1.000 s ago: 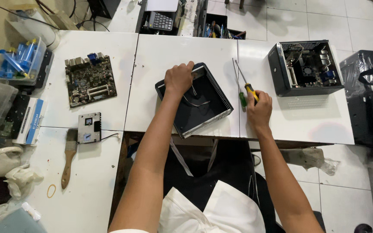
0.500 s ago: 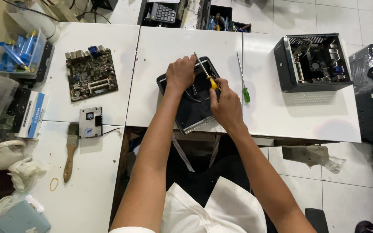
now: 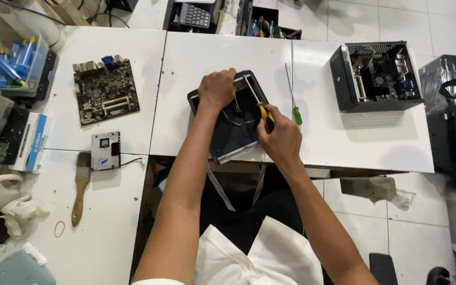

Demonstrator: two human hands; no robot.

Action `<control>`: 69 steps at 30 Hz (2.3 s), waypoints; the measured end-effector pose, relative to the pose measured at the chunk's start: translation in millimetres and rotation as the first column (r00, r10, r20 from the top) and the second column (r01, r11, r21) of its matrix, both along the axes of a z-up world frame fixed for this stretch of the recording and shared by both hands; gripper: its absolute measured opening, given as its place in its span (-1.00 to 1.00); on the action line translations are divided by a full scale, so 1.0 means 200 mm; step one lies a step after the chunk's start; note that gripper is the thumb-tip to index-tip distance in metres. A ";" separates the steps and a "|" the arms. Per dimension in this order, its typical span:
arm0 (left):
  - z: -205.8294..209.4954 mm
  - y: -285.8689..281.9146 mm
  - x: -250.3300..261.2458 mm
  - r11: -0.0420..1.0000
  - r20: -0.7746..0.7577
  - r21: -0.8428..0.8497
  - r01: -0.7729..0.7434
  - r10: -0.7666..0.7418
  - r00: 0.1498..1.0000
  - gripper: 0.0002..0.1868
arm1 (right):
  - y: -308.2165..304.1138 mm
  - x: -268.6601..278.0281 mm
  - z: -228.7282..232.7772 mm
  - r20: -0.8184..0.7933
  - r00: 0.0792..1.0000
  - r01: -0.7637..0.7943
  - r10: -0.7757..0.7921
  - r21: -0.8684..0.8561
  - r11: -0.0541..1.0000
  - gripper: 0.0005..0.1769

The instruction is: The person cleans a motherboard with a brush and then uses a screwdriver to remove a component from a computer case. The person handles the motherboard, a brush, a screwdriver, and a computer case component.

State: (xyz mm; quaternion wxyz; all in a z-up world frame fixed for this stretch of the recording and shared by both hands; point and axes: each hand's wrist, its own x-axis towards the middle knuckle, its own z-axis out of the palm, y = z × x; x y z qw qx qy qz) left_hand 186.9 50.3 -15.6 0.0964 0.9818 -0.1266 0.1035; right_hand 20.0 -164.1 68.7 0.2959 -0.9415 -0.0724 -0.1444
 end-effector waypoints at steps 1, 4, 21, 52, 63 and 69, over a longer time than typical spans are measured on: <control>-0.01 0.02 0.01 1.000 0.008 0.001 -0.008 0.007 1.000 -0.67 | 0.01 0.00 0.02 0.008 1.000 -0.008 0.007 0.001 1.000 -0.63; -0.04 0.01 0.03 1.000 -0.063 -0.021 0.016 -0.017 0.998 -0.74 | 0.02 -0.04 0.07 -0.063 0.998 -0.021 0.025 0.065 0.998 -0.59; 0.13 -0.01 -0.04 0.999 -0.134 0.000 0.032 -0.031 0.991 -0.66 | 0.06 0.01 0.02 -0.089 0.995 0.046 -0.051 -0.058 0.997 -0.47; 0.01 -0.03 -0.01 1.000 -0.036 0.010 -0.013 0.014 0.999 -0.62 | 0.02 -0.01 -0.19 -0.061 0.998 0.032 -0.036 -0.075 0.997 -0.39; -0.03 -0.03 -0.01 1.000 0.037 0.023 -0.008 0.007 0.999 -0.65 | 0.03 -0.02 -0.18 -0.021 0.999 0.033 -0.034 -0.062 0.998 -0.41; 0.03 -0.03 -0.05 0.999 0.048 0.046 0.008 -0.010 0.999 -0.66 | 0.10 -0.09 -0.12 0.034 0.999 0.044 -0.040 -0.119 0.992 -0.45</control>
